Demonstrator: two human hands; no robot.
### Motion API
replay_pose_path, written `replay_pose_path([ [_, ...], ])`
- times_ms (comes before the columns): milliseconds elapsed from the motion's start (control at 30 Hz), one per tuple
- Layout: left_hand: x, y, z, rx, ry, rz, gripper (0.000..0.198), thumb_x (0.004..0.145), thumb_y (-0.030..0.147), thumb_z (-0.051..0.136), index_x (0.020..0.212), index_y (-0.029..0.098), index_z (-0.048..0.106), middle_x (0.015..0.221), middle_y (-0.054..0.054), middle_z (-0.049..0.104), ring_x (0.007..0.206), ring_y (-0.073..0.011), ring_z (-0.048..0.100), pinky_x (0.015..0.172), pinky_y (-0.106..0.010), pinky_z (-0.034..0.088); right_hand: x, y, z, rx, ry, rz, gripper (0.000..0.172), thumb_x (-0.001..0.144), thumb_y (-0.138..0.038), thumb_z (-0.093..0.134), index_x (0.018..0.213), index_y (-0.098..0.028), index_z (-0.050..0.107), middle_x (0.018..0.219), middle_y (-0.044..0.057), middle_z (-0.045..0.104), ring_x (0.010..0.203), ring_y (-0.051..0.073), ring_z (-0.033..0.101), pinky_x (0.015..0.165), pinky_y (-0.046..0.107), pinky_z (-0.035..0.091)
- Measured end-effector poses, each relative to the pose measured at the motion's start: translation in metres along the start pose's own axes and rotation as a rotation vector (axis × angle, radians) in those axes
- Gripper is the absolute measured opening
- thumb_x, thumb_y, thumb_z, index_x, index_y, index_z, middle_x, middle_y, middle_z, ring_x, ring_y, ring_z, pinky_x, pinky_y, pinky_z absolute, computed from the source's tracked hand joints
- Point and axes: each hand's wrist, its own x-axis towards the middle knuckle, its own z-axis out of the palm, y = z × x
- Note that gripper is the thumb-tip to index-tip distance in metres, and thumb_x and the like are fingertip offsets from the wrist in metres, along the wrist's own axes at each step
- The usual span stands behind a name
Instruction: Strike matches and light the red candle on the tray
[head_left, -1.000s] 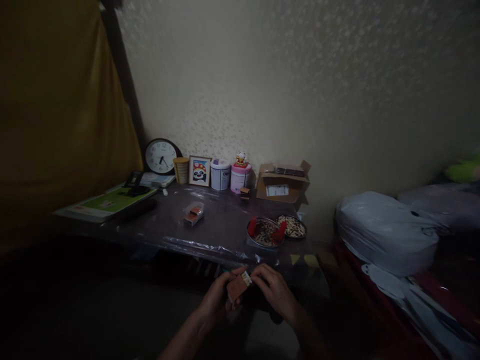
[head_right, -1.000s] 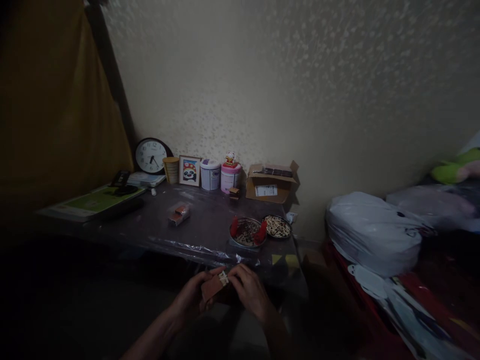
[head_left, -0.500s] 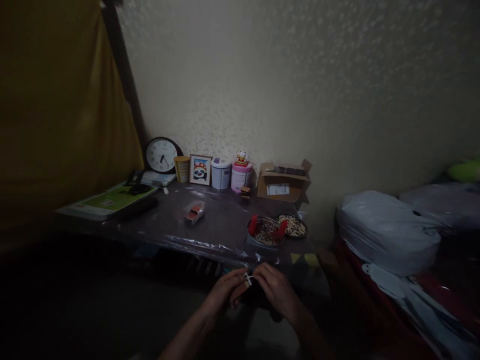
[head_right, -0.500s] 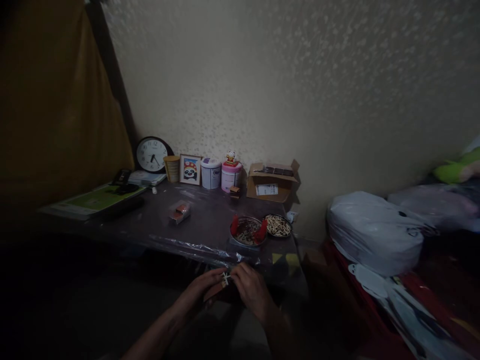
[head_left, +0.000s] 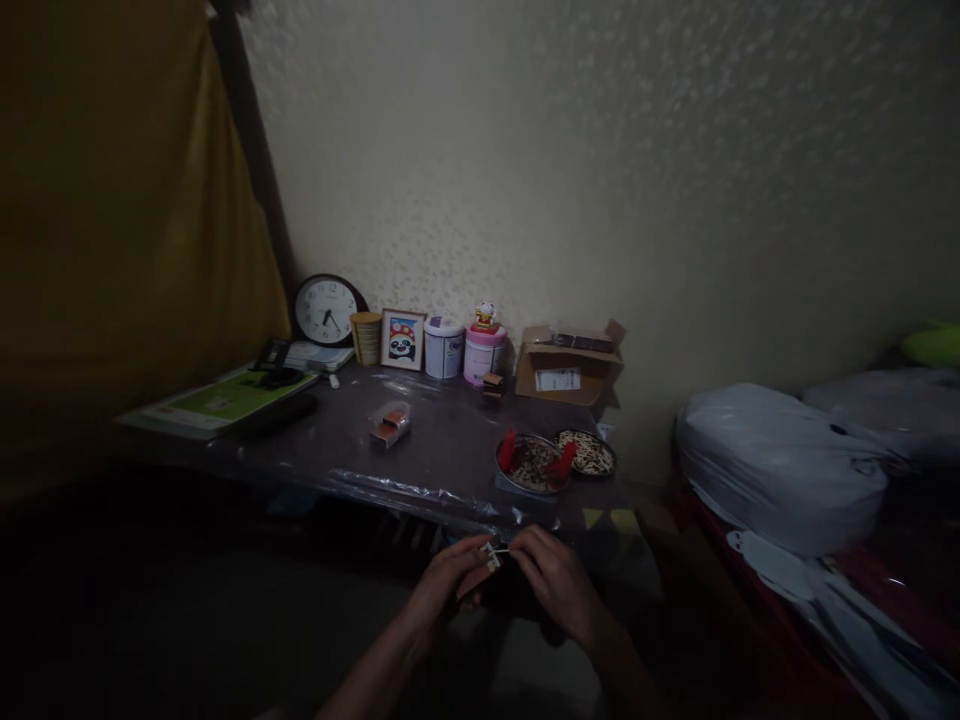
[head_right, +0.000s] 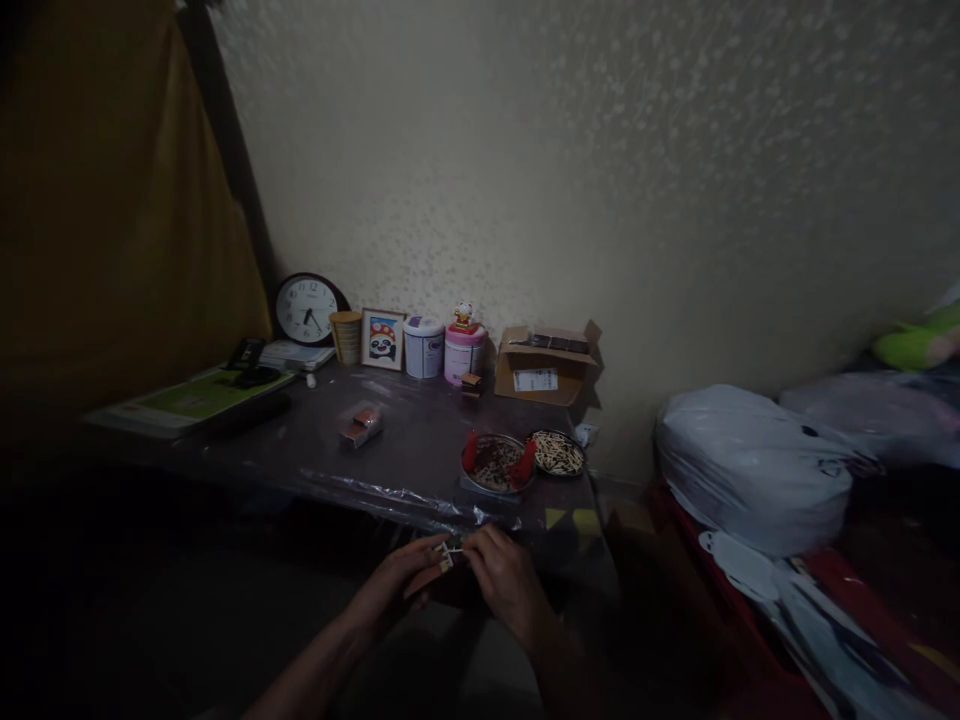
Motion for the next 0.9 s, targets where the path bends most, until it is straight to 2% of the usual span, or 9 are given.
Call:
replay_pose_path([
  [167, 0.003, -0.003, -0.003, -0.051, 0.002, -0.028, 0.044, 0.066, 0.031, 0.07, 0.107, 0.016, 0.063, 0.078, -0.006, 0.07, 0.052, -0.0106, 0.058, 0.049, -0.021, 0.035, 0.001, -0.002, -0.001, -0.043, 0.07, 0.029, 0.02, 0.091, -0.022, 0.041, 0.08, -0.022, 0.057, 0.079, 0.002, 0.06, 0.076, 0.016, 0.059, 0.071, 0.026, 0.045],
  [267, 0.003, -0.004, -0.003, -0.096, -0.001, -0.011, 0.042, 0.065, 0.03, 0.071, 0.104, 0.016, 0.064, 0.083, -0.006, 0.071, 0.058, -0.0122, 0.061, 0.053, -0.021, 0.039, 0.001, -0.002, 0.002, -0.023, 0.107, 0.047, 0.019, 0.09, -0.022, 0.042, 0.079, -0.022, 0.057, 0.077, 0.001, 0.061, 0.075, 0.016, 0.06, 0.069, 0.025, 0.045],
  [433, 0.002, -0.004, -0.004, -0.098, 0.0, 0.008, 0.04, 0.068, 0.03, 0.07, 0.105, 0.017, 0.064, 0.089, -0.008, 0.071, 0.066, -0.0138, 0.063, 0.055, -0.022, 0.042, 0.001, -0.004, 0.008, -0.013, 0.074, 0.1, 0.018, 0.089, -0.02, 0.043, 0.078, -0.023, 0.058, 0.078, 0.001, 0.062, 0.074, 0.016, 0.06, 0.068, 0.025, 0.045],
  [667, 0.001, -0.001, -0.002, -0.141, -0.041, 0.029, 0.043, 0.07, 0.028, 0.068, 0.11, 0.014, 0.06, 0.083, -0.005, 0.068, 0.053, -0.0097, 0.057, 0.052, -0.022, 0.041, 0.001, -0.005, 0.012, 0.05, 0.075, 0.113, 0.015, 0.088, -0.022, 0.047, 0.078, -0.022, 0.058, 0.077, 0.0, 0.062, 0.074, 0.015, 0.06, 0.068, 0.025, 0.045],
  [900, -0.004, 0.003, 0.003, -0.161, -0.026, 0.016, 0.049, 0.068, 0.025, 0.068, 0.114, 0.014, 0.056, 0.083, -0.004, 0.066, 0.055, -0.0105, 0.058, 0.053, -0.024, 0.042, 0.002, -0.01, 0.012, 0.059, 0.062, 0.14, 0.017, 0.088, -0.022, 0.047, 0.076, -0.022, 0.058, 0.075, 0.0, 0.062, 0.072, 0.015, 0.06, 0.068, 0.025, 0.045],
])
